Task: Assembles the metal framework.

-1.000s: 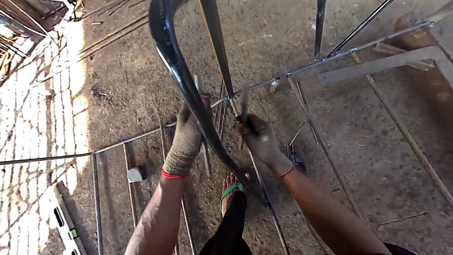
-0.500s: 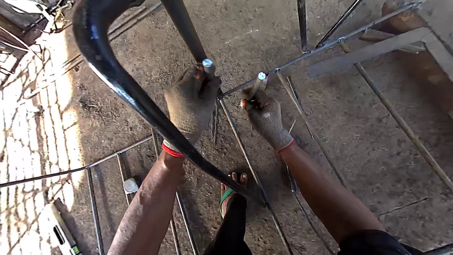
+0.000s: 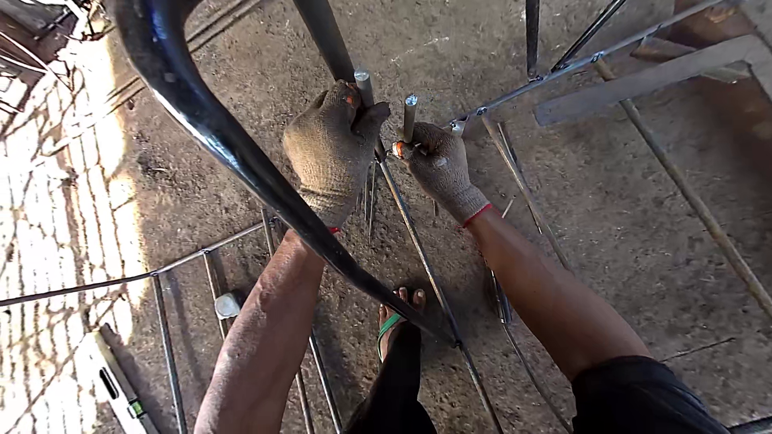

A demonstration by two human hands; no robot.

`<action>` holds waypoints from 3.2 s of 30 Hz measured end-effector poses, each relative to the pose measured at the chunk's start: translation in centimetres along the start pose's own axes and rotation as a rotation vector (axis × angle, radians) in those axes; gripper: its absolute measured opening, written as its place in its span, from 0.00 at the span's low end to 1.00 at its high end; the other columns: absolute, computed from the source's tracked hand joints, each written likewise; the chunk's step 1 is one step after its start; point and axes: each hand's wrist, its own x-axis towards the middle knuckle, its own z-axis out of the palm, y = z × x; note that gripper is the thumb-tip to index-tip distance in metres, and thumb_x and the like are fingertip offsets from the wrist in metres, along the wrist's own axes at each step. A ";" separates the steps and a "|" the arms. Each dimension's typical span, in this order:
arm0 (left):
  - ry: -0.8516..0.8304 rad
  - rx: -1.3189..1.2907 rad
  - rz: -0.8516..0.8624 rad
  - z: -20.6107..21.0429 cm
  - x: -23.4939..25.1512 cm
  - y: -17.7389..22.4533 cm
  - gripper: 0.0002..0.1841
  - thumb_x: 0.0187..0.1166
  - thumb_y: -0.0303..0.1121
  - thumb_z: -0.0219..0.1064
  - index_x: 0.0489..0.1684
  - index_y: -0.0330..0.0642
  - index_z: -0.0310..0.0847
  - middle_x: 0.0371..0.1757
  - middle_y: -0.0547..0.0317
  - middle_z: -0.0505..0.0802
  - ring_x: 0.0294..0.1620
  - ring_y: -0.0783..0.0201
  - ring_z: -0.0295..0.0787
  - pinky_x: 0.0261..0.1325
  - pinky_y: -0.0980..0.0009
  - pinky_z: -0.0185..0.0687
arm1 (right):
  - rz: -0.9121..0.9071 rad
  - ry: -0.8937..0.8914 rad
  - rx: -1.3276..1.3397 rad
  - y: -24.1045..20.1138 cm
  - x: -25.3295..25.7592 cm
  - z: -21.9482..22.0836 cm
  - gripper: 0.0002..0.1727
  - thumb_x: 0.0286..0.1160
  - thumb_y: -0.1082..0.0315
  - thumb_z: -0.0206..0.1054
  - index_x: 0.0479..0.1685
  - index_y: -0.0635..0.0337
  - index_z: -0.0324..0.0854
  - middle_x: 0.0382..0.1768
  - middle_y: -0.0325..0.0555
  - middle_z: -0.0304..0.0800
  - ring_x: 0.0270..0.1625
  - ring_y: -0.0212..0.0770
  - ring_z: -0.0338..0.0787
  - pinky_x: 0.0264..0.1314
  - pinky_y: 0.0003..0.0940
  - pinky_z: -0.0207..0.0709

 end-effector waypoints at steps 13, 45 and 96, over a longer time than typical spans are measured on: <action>-0.148 0.090 -0.250 -1.8 2.3 -0.8 0.31 0.73 0.69 0.64 0.18 0.49 0.74 0.18 0.63 0.79 0.23 0.59 0.78 0.31 0.50 0.69 | -0.008 -0.088 0.046 -0.1 2.9 2.6 0.08 0.76 0.61 0.69 0.45 0.51 0.91 0.38 0.36 0.92 0.38 0.33 0.90 0.42 0.41 0.85; -0.311 0.062 -0.189 -0.6 4.1 -0.4 0.20 0.85 0.53 0.56 0.46 0.47 0.84 0.32 0.59 0.90 0.37 0.57 0.90 0.41 0.48 0.82 | -0.099 -0.015 0.045 1.1 2.9 2.6 0.15 0.75 0.63 0.71 0.59 0.54 0.87 0.43 0.38 0.94 0.42 0.32 0.91 0.47 0.36 0.87; -0.501 -0.193 -0.204 -3.4 2.6 -0.8 0.23 0.89 0.57 0.57 0.52 0.47 0.85 0.30 0.56 0.95 0.23 0.58 0.94 0.21 0.61 0.92 | -0.234 0.202 -0.043 -4.1 2.9 5.2 0.12 0.76 0.61 0.62 0.48 0.55 0.88 0.38 0.51 0.86 0.37 0.54 0.89 0.29 0.52 0.79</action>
